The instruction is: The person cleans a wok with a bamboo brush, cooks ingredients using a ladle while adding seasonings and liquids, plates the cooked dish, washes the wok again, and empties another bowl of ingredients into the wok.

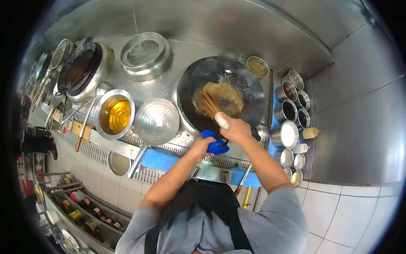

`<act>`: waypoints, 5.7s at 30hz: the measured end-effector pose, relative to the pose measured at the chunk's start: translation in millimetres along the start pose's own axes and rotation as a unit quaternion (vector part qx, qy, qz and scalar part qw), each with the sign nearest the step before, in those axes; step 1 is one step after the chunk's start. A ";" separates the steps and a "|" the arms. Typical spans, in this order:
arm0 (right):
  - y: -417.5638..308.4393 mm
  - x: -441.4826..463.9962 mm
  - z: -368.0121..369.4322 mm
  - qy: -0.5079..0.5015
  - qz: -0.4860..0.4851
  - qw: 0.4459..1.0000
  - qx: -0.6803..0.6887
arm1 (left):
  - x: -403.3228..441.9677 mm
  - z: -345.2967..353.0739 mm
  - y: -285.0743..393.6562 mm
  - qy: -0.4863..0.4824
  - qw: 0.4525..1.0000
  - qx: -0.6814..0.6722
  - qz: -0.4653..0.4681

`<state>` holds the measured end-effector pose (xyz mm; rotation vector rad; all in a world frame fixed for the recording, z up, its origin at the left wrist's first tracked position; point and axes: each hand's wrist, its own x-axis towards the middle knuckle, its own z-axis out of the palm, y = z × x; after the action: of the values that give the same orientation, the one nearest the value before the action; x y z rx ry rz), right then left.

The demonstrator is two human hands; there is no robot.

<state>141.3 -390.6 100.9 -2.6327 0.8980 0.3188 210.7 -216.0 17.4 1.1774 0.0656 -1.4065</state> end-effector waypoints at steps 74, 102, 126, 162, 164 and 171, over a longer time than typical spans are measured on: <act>12.7 103.0 10.6 0.096 0.117 0.929 0.337 | -63.0 -87.7 -44.7 -0.021 0.993 -0.115 -0.033; 91.4 -225.4 212.7 0.178 0.260 0.888 0.336 | 24.4 -17.6 -7.5 0.029 0.999 -0.032 0.022; 194.2 -360.5 157.4 0.117 0.168 0.765 0.611 | -76.2 88.2 22.0 0.310 0.789 0.437 0.300; 230.7 -322.9 275.6 0.205 0.230 0.921 0.239 | 53.5 0.9 -34.3 0.258 0.937 0.123 0.200; 216.8 -315.5 243.9 0.281 0.173 0.922 0.203 | 57.6 -5.7 -36.4 0.243 0.940 0.116 0.208; 116.6 -202.3 233.1 0.076 0.175 0.917 0.351 | 12.1 18.3 -18.9 0.226 0.942 0.178 0.171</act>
<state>-111.6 -276.4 -77.5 -1.8480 1.2524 -0.1203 188.6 -231.6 7.2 1.7088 -0.0725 -0.8410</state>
